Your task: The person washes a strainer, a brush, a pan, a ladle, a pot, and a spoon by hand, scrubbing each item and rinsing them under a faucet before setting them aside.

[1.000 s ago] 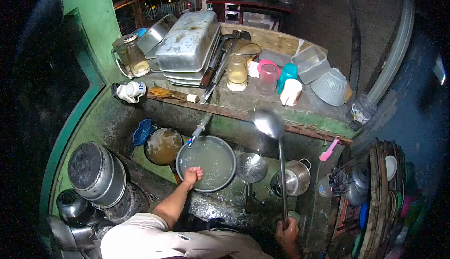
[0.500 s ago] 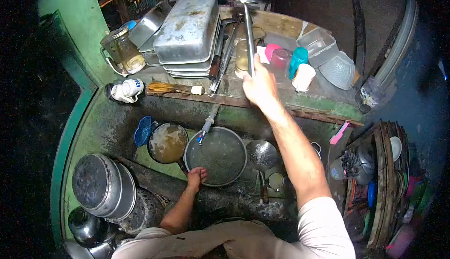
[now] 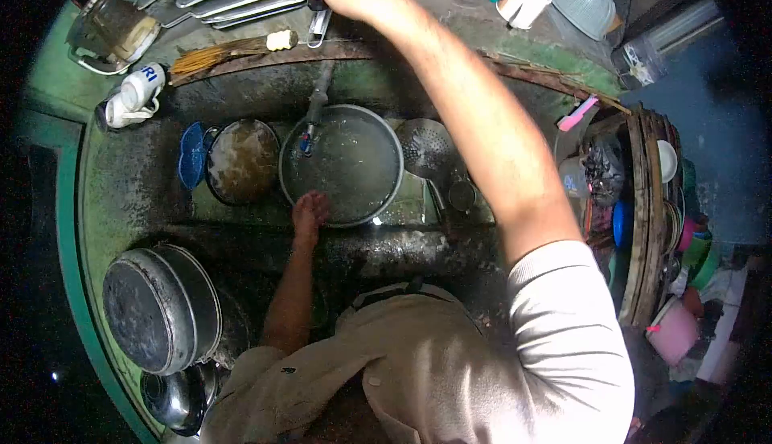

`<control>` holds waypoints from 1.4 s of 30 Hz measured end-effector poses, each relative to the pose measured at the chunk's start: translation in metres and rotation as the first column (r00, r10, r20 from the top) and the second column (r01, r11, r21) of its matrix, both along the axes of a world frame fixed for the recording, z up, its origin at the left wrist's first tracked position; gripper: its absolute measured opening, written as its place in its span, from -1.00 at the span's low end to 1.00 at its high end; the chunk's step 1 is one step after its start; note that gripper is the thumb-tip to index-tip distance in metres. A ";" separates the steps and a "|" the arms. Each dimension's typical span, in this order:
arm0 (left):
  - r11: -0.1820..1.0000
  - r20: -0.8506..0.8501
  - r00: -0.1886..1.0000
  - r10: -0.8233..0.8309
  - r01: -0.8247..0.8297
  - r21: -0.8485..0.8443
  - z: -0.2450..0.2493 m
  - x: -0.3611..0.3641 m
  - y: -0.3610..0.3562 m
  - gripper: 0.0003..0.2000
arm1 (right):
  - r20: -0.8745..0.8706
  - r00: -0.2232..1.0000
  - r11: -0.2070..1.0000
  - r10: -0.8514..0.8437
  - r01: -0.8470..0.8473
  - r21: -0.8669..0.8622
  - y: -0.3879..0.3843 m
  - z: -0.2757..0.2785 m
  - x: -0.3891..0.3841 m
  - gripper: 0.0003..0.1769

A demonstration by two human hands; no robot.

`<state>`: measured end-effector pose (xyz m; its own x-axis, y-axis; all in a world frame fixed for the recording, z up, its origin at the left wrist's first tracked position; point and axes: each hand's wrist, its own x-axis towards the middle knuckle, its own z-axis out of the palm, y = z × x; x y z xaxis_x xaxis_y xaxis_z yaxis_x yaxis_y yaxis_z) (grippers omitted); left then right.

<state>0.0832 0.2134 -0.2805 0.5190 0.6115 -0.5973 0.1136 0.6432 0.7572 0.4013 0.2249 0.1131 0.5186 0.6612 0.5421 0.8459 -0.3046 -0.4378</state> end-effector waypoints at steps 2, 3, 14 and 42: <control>1.000 0.031 0.999 -0.012 0.012 -0.001 0.003 0.009 0.002 -0.66 | 0.050 0.999 0.983 -0.013 0.004 0.186 -0.056 -0.034 -0.029 -0.66; 0.999 0.050 0.998 -0.034 0.035 -0.007 0.003 0.014 0.006 -0.64 | -0.097 0.993 0.972 0.063 -0.039 0.231 -0.083 -0.070 -0.033 -0.72; 0.993 0.044 0.992 -0.117 0.116 0.014 0.026 0.052 0.016 -0.61 | -0.175 0.739 0.282 -0.650 0.021 -0.959 -0.315 -0.409 -0.104 -0.39; 0.748 -0.223 0.751 -0.621 0.653 0.118 -0.144 0.057 0.049 -0.45 | -0.382 0.872 0.269 -0.306 -0.305 -0.913 -0.226 -0.326 -0.130 -0.53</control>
